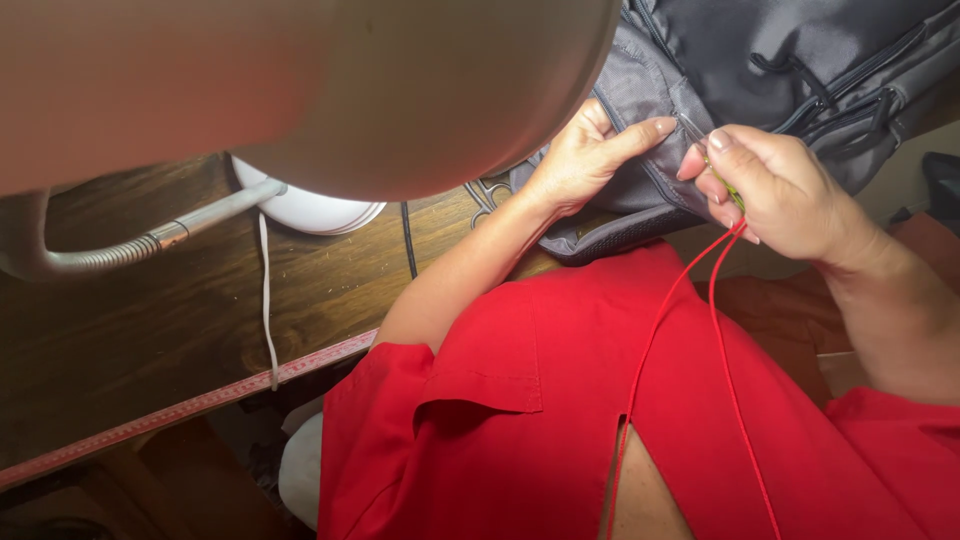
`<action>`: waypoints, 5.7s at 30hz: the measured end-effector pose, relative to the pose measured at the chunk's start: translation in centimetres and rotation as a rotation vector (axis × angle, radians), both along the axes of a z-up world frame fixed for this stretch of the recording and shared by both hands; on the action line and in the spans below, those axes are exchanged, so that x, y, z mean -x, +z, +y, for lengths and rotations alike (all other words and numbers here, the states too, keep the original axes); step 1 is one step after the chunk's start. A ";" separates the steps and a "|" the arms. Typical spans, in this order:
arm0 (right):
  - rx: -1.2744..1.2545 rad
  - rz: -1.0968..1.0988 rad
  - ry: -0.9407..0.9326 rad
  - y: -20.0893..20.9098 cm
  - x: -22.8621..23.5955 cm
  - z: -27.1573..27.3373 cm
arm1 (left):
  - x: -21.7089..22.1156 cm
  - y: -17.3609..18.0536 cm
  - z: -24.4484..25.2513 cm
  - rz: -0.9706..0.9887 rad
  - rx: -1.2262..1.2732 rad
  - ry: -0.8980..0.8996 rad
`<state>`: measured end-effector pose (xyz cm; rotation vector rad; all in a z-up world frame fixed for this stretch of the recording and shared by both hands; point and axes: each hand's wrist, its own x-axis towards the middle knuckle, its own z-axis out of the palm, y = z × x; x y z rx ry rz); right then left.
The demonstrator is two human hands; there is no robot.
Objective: The person uses a seam ripper to open a seam on a gray backpack and then sews the fabric together using a needle and red thread.
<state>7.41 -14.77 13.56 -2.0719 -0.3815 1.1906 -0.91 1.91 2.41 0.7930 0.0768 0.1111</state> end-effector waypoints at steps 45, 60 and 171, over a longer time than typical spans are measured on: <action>-0.143 0.342 -0.331 -1.4 0.1 0.2 | 0.4 -0.2 -0.1 0.069 -0.125 0.051; -0.114 -0.316 -0.065 -2.2 0.6 -0.7 | -0.9 -10.6 -3.0 0.067 0.016 0.129; 0.101 -0.223 -0.099 1.7 2.4 1.9 | 0.5 3.4 2.5 0.206 -0.364 0.014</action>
